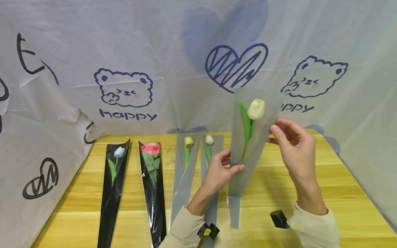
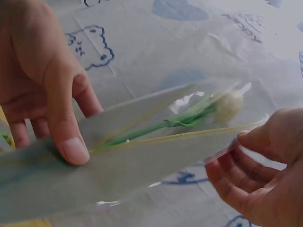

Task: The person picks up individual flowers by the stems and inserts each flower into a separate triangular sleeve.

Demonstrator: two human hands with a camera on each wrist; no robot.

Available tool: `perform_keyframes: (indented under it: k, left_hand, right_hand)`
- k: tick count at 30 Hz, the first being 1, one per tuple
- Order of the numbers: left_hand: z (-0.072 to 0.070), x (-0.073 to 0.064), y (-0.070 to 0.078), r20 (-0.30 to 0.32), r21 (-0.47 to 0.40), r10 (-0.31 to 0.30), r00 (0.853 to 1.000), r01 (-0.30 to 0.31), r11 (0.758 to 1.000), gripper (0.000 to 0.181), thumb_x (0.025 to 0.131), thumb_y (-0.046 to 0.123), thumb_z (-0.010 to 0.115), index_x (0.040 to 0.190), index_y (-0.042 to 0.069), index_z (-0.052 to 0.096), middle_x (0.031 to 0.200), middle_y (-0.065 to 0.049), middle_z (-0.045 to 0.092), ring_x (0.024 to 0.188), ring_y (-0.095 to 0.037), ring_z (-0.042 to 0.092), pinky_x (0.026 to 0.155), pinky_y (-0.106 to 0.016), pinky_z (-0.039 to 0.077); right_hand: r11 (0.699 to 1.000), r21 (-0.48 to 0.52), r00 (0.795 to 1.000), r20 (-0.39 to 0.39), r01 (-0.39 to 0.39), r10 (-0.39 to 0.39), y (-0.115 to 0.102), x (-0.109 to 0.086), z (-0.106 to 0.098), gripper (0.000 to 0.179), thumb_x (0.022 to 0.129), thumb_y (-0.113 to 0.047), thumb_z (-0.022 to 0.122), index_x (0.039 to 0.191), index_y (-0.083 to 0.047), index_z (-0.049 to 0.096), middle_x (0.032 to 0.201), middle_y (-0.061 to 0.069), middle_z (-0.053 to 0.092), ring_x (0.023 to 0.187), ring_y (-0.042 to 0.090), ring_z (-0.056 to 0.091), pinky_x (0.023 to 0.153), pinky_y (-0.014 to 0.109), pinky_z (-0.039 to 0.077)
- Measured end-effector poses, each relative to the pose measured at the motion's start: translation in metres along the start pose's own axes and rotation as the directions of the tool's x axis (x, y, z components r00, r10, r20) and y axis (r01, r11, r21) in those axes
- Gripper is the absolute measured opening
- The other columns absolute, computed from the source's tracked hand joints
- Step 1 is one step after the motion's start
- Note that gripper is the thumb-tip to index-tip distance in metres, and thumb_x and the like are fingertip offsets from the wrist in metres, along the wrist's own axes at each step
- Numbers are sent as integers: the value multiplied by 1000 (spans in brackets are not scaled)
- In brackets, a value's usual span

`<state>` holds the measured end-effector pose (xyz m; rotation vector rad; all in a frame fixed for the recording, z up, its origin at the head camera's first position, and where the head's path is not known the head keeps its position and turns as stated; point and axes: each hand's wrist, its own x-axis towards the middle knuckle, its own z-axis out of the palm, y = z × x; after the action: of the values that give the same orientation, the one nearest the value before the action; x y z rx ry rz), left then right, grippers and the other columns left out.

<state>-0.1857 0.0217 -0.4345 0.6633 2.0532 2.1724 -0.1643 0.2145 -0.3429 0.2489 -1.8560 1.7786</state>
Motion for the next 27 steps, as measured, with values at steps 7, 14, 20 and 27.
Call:
perform_keyframes:
  k: [7, 14, 20, 27]
  left_hand:
    - [14, 9, -22, 3, -88, -165, 986, 165, 982, 42, 84, -13, 76, 125, -8, 65, 113, -20, 70, 98, -31, 73, 76, -28, 58]
    - [25, 10, -57, -65, 32, -345, 936, 347, 937, 32, 82, -4, 83, 113, 1, 73, 94, -3, 72, 77, -14, 70, 66, -26, 56]
    - [36, 8, -69, -135, 151, -375, 917, 393, 907, 18, 81, 4, 87, 81, 8, 69, 65, 7, 59, 55, -6, 52, 52, -22, 44]
    - [43, 9, -72, -146, 228, -381, 913, 406, 885, 33, 87, 20, 85, 75, 5, 58, 55, 12, 31, 42, -2, 31, 44, -18, 28]
  right_hand:
    - [990, 76, 981, -143, -118, 128, 15, 0, -32, 31, 97, -1, 68, 128, 1, 68, 116, 16, 68, 96, 24, 68, 77, 25, 58]
    - [955, 211, 938, -234, -208, 256, 29, 1, -59, 31, 94, 0, 71, 124, 6, 68, 118, 15, 66, 98, 25, 67, 76, 27, 59]
    - [940, 185, 917, -232, -285, 324, 36, 3, -70, 30, 93, 2, 71, 123, 4, 69, 118, 12, 66, 97, 21, 68, 74, 24, 59]
    - [937, 164, 904, -255, -309, 343, 37, 0, -84, 29, 94, 1, 71, 122, 4, 70, 119, 9, 67, 97, 18, 68, 73, 23, 58]
